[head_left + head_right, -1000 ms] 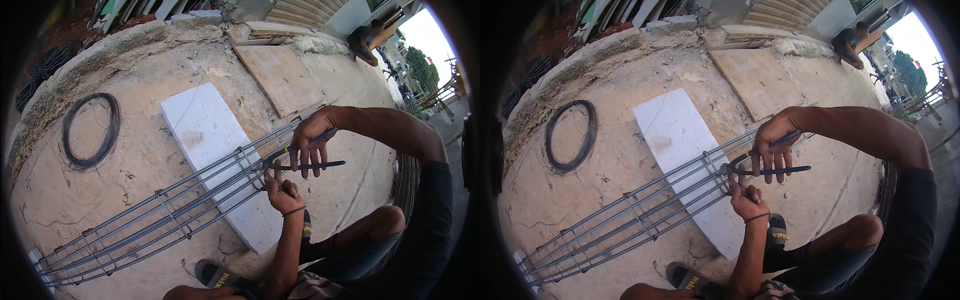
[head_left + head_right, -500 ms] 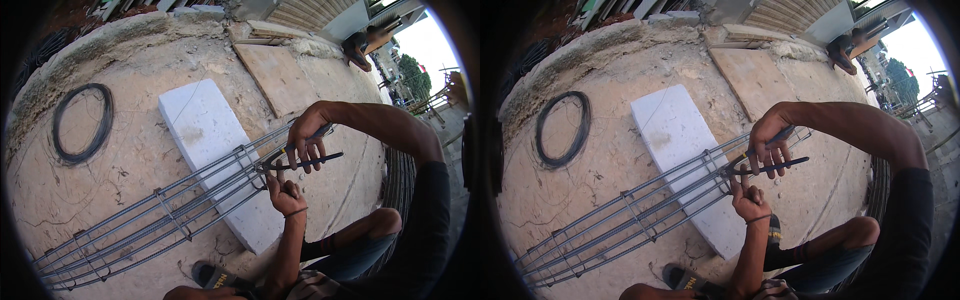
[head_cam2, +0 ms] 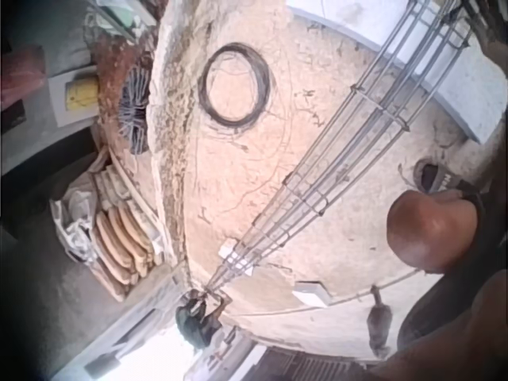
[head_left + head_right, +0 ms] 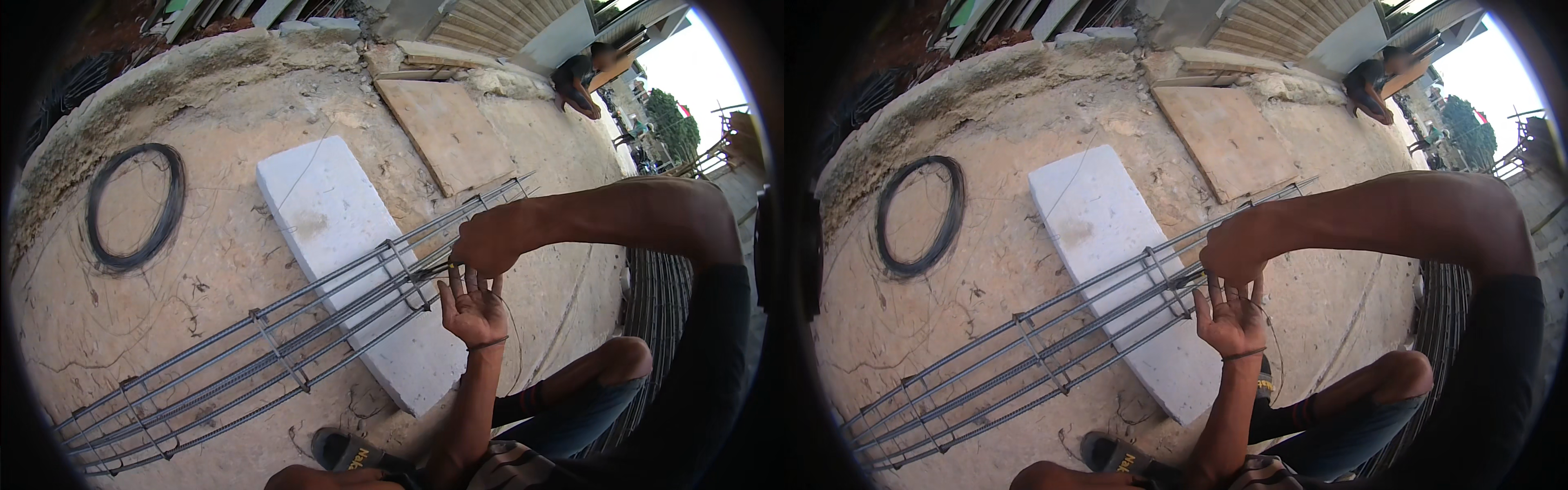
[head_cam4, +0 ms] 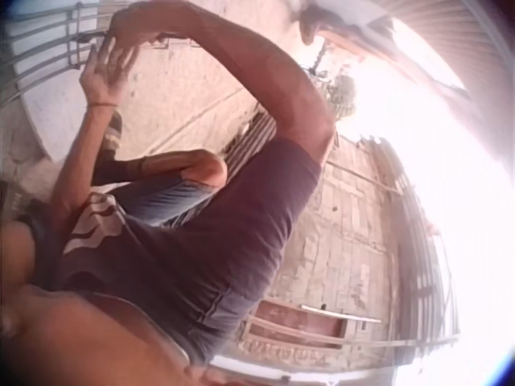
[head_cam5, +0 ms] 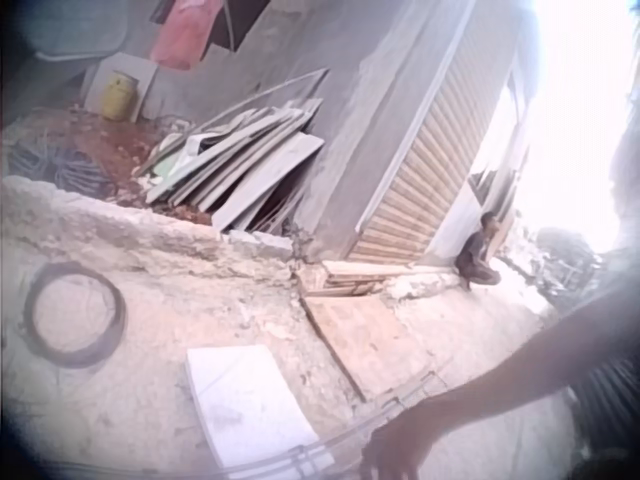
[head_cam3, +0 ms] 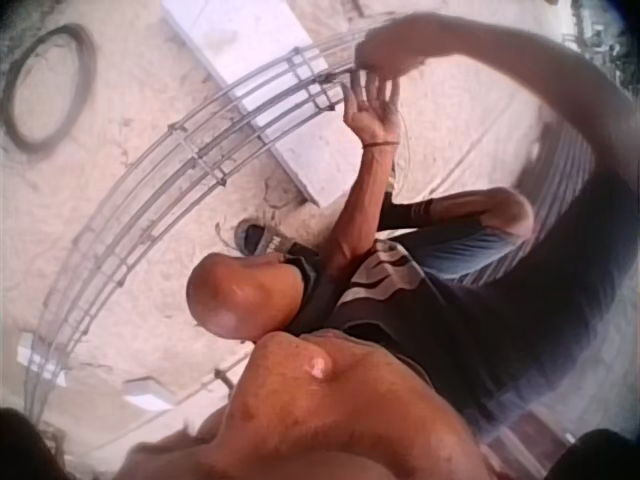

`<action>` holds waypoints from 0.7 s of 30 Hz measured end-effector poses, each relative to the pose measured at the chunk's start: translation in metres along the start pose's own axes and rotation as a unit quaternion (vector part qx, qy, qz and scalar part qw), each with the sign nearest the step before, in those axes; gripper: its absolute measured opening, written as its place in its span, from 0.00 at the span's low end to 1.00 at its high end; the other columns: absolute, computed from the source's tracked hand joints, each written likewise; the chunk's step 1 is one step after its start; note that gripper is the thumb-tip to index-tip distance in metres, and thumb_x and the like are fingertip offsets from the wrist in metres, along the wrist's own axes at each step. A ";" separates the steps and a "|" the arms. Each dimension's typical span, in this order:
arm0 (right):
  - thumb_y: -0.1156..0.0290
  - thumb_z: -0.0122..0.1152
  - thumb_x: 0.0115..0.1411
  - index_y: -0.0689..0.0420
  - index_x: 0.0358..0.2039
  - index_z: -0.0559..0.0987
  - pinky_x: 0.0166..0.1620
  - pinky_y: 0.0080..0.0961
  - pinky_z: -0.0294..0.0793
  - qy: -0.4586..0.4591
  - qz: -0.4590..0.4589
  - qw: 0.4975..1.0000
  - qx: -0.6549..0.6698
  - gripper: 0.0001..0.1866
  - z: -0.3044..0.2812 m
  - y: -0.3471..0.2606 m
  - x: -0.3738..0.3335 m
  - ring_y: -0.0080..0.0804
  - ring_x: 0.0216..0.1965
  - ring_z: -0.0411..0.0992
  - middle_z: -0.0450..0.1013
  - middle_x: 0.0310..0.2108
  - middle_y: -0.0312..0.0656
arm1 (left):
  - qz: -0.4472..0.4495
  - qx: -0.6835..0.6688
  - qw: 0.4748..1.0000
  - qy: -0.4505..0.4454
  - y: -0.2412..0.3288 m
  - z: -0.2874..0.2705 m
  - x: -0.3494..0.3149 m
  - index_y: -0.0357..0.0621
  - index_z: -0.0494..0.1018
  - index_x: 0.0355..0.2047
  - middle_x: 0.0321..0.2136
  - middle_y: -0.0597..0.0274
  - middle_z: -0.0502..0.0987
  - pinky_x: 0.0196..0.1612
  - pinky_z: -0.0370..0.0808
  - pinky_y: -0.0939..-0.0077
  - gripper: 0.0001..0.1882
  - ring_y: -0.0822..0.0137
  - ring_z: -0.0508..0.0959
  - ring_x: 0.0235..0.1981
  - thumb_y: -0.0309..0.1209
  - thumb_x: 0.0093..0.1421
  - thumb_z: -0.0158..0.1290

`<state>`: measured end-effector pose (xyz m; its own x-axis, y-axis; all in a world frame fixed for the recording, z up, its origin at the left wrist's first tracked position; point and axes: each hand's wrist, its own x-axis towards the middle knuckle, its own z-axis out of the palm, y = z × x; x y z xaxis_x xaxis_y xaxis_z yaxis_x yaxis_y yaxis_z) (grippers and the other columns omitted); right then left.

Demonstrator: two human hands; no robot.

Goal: The person constructs a rebar cage by wrapping wire around the intersecting metal rods, positioning a foam block beneath the frame, and twisting and tightening the wire connections using pliers.

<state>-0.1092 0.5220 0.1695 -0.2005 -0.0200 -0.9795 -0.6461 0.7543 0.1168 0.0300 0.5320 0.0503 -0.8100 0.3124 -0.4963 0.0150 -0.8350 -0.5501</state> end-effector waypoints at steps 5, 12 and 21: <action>0.66 0.56 0.56 0.64 0.37 0.79 0.29 0.46 0.78 0.253 0.054 0.913 -0.316 0.15 0.042 -0.038 -0.017 0.53 0.33 0.76 0.75 0.32 0.57 | -0.006 -0.072 0.996 -0.053 0.009 0.002 0.004 0.41 0.68 0.52 0.50 0.55 0.72 0.61 0.63 0.57 0.25 0.57 0.70 0.55 0.45 0.61 0.52; 0.66 0.54 0.59 0.66 0.46 0.74 0.28 0.49 0.77 0.342 0.091 0.816 -0.457 0.18 0.075 -0.037 -0.015 0.53 0.33 0.74 0.73 0.35 0.57 | -0.088 -0.023 0.994 -0.052 0.028 0.011 0.047 0.48 0.69 0.30 0.33 0.64 0.76 0.53 0.70 0.60 0.10 0.64 0.75 0.43 0.40 0.64 0.49; 0.54 0.70 0.53 0.67 0.57 0.60 0.46 0.43 0.79 -0.098 0.071 0.851 0.512 0.42 0.054 0.015 -0.045 0.49 0.44 0.76 0.74 0.44 0.59 | -0.017 0.071 0.994 0.082 0.018 0.031 0.031 0.51 0.63 0.19 0.15 0.71 0.66 0.32 0.78 0.68 0.13 0.69 0.72 0.21 0.33 0.59 0.52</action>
<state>-0.0701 0.5700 0.2062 -0.0310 0.1541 -0.9876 0.3738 0.9181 0.1316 -0.0130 0.5126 0.0453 -0.7022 0.4012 -0.5882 -0.1028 -0.8746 -0.4738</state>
